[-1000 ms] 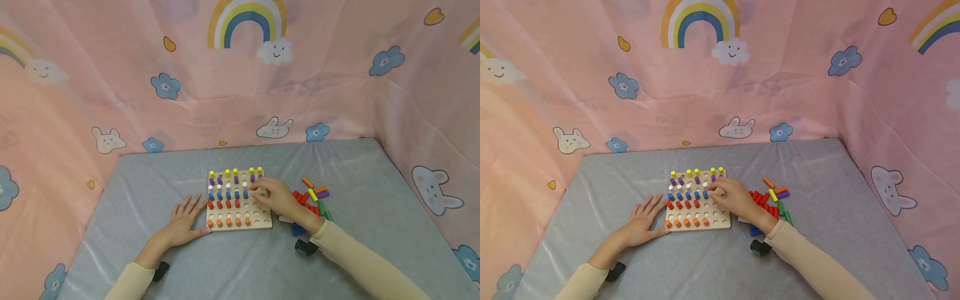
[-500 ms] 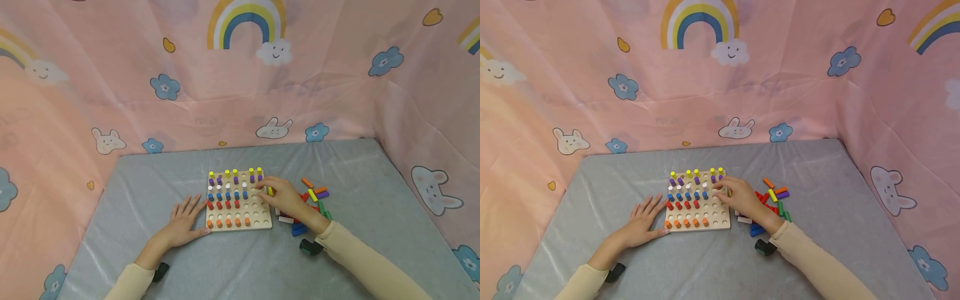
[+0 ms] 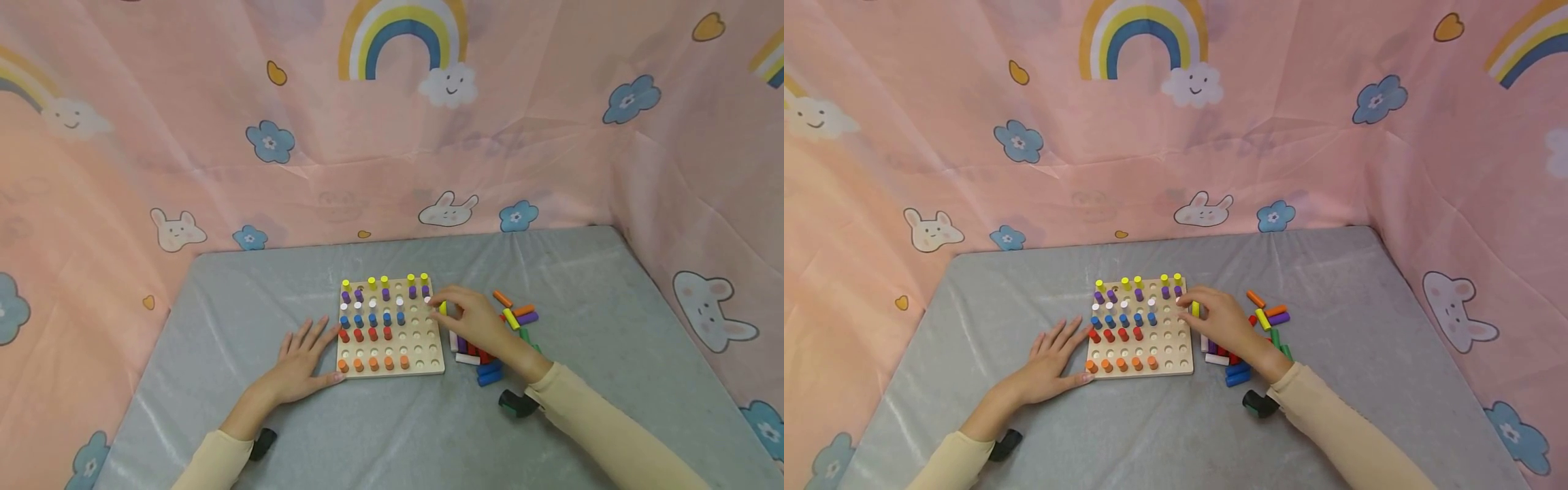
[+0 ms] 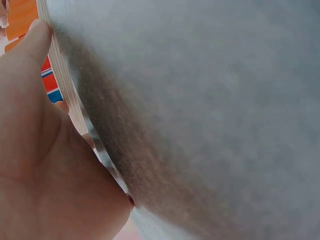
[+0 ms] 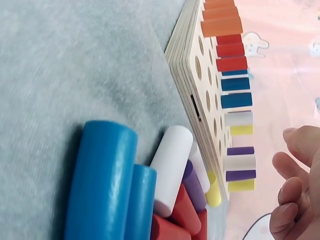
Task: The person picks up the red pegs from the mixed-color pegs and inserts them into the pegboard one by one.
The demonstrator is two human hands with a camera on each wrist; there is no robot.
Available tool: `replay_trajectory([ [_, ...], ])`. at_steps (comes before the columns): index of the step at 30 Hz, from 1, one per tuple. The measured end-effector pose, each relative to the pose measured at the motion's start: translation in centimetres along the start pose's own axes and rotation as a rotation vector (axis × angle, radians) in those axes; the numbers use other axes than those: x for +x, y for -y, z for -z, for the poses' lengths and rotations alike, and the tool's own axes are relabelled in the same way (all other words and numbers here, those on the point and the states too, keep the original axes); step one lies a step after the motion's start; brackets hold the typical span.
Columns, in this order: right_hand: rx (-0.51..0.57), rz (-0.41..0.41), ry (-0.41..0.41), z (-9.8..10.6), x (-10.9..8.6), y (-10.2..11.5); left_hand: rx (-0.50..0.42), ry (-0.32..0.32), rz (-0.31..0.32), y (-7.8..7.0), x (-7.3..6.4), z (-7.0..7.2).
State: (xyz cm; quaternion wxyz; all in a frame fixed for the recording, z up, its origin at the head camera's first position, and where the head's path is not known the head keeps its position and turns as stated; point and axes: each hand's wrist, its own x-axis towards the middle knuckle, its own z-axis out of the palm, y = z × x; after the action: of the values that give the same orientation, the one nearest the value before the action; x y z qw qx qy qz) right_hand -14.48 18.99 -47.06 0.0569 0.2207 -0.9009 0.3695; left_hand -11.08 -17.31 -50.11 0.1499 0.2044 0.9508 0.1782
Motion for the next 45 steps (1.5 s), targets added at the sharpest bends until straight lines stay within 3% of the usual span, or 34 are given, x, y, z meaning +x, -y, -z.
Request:
replay_trajectory([
  [15, -0.019, -0.071, -0.004, 1.4, -0.8, -0.9, 0.002, 0.005, 0.003, -0.1, 0.0, 0.0],
  [23, -0.042, -0.046, -0.047, 1.7, -1.4, -2.2, 0.004, 0.005, -0.002, -0.2, 0.0, 0.1],
  [38, -0.02, -0.048, -0.055, 2.2, -2.4, -3.8, 0.011, -0.014, -0.011, -0.3, -0.1, 0.1],
  [45, -0.035, -0.077, -0.021, 2.2, -2.7, -4.1, 0.01, -0.012, -0.007, -0.3, -0.1, 0.1],
])
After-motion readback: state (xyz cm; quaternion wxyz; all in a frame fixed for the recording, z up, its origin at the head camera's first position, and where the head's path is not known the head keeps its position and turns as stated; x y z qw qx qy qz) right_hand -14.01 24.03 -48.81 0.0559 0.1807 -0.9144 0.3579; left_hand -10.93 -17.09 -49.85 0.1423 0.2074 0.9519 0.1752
